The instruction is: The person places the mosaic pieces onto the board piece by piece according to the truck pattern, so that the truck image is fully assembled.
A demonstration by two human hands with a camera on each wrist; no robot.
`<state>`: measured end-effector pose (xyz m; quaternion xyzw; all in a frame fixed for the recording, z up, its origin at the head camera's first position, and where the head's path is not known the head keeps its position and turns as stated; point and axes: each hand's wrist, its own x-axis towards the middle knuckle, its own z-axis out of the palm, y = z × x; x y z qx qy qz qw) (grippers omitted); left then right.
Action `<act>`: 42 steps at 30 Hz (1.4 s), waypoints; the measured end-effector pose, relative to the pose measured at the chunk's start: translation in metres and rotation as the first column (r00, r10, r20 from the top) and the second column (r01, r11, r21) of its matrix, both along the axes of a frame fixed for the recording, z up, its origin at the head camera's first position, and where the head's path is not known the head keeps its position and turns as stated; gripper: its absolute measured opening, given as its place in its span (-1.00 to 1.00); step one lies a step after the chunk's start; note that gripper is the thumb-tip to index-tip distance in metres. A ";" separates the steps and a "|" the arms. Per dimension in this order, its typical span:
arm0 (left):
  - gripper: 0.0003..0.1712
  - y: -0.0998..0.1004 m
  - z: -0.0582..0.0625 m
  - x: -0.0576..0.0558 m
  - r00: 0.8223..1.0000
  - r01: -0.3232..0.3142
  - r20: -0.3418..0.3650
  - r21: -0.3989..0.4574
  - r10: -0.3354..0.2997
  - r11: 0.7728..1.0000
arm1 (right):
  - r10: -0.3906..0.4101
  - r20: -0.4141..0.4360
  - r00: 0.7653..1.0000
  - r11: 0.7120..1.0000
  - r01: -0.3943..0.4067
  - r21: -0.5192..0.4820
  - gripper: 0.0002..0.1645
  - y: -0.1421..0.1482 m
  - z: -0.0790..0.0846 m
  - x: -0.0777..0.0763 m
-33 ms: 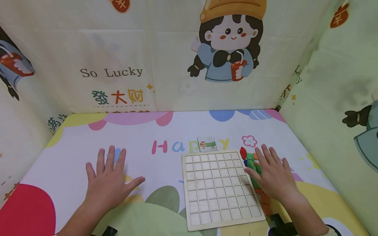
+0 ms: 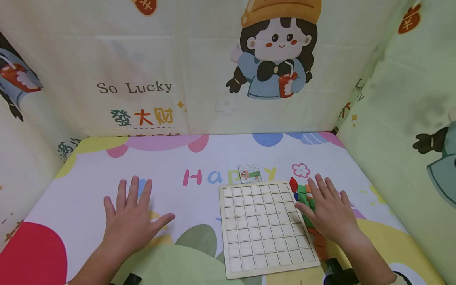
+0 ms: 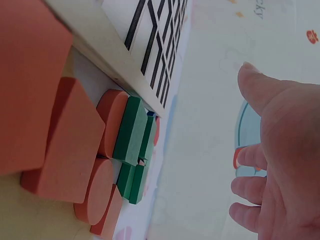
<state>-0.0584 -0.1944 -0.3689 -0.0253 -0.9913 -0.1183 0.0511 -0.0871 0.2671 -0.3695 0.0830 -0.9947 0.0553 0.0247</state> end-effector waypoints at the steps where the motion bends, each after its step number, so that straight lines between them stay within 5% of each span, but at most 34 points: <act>1: 0.31 0.000 0.000 0.000 1.000 0.000 0.002 -0.001 0.000 1.000 | 0.001 -0.001 1.000 1.000 -0.001 0.000 0.07 0.000 0.000 0.000; 12: 0.36 -0.001 -0.003 0.000 0.999 0.007 -0.047 0.063 -0.004 0.998 | 0.032 -0.088 0.996 0.998 -0.037 -0.058 0.00 0.002 0.000 0.000; 19: 0.31 0.006 -0.008 -0.006 0.979 0.124 -0.181 0.194 -0.089 0.973 | -0.028 -0.221 0.975 0.967 -0.030 -0.254 -0.06 0.013 0.002 -0.005; 27: 0.26 0.035 -0.010 -0.006 0.972 0.235 -0.108 0.368 -0.209 0.900 | -0.094 -0.035 0.995 0.936 0.076 -0.343 -0.16 0.037 0.004 -0.008; 32: 0.28 0.053 -0.020 -0.008 0.949 0.313 -0.118 0.439 -0.291 0.842 | -0.099 0.095 0.991 0.935 0.125 -0.331 -0.20 0.048 0.002 -0.011; 37: 0.17 0.070 -0.031 -0.011 0.925 0.369 -0.096 0.451 -0.367 0.813 | -0.085 0.155 0.984 0.938 0.131 -0.319 -0.24 0.053 -0.003 -0.013; 42: 0.04 0.087 -0.037 -0.013 0.897 0.416 -0.040 0.416 -0.441 0.809 | -0.078 0.182 0.980 0.940 0.133 -0.314 -0.31 0.057 -0.010 -0.015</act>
